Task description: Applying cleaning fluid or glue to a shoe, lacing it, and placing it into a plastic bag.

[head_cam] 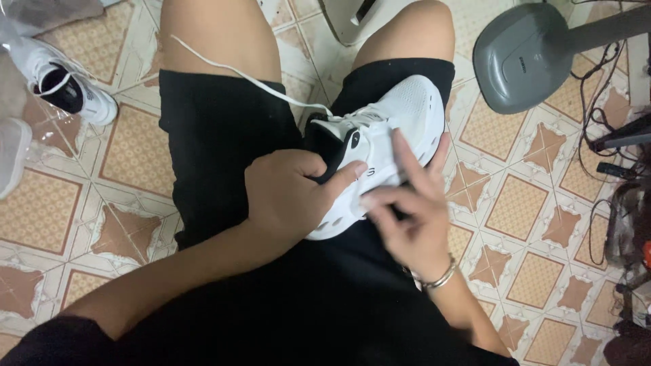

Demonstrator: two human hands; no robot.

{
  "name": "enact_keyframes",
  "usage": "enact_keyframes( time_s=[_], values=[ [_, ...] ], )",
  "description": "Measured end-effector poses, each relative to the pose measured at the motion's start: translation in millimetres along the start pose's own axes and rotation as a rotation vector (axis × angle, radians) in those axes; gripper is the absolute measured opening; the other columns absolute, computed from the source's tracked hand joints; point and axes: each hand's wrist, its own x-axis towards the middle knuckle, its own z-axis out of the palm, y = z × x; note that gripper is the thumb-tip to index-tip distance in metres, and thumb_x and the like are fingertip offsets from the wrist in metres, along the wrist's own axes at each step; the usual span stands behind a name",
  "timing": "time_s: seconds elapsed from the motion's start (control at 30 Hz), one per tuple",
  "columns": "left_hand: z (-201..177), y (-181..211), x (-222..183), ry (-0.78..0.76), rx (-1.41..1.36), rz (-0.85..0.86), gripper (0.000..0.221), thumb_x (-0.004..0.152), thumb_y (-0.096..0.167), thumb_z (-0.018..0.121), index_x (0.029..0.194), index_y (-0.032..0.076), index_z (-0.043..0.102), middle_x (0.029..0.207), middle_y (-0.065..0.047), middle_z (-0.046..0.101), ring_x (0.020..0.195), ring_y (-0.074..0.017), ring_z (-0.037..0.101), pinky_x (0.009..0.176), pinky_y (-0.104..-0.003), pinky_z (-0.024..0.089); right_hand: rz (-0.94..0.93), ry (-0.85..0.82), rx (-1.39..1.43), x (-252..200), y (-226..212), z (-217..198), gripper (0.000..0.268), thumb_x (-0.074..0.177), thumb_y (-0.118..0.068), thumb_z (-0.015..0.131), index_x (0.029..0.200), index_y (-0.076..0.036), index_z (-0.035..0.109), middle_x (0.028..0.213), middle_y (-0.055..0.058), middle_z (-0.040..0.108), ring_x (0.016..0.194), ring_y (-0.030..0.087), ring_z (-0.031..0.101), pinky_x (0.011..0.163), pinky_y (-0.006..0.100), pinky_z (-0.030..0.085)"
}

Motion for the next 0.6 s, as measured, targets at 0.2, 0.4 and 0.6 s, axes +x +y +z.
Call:
enact_keyframes(
  time_s=[0.2,0.4,0.6],
  values=[
    [-1.6,3.9,1.3,-0.022,0.052,-0.077,0.069,0.076,0.044,0.088,0.039,0.007,0.044,0.037,-0.007,0.040,0.030,-0.0183,0.037,0.035,-0.035,0.026,0.555,0.258,0.081,2.4,19.7,-11.7,0.009,0.085,-0.015,0.079,0.087,-0.007,0.074,0.151,0.016,0.059,0.088,0.022,0.068,0.083,0.040,0.053],
    [-3.2,4.3,0.2,-0.086,-0.023,-0.127,0.062,0.077,0.045,0.086,0.041,0.011,0.049,0.038,-0.002,0.046,0.030,-0.0135,0.042,0.034,-0.032,0.030,0.227,0.165,-0.152,-11.4,45.4,-16.0,0.008,0.091,-0.005,0.080,0.087,-0.002,0.074,0.147,0.024,0.061,0.107,0.020,0.073,0.093,0.037,0.060],
    [-14.9,-1.5,5.9,-0.134,0.045,-0.237,0.059,0.076,0.051,0.083,0.046,0.006,0.060,0.043,-0.008,0.054,0.034,-0.0179,0.049,0.040,-0.036,0.035,0.122,0.052,-0.060,-7.8,24.3,-3.2,0.003,0.083,0.000,0.077,0.083,0.001,0.074,0.138,0.024,0.065,0.129,0.036,0.066,0.120,0.060,0.038]
  ],
)
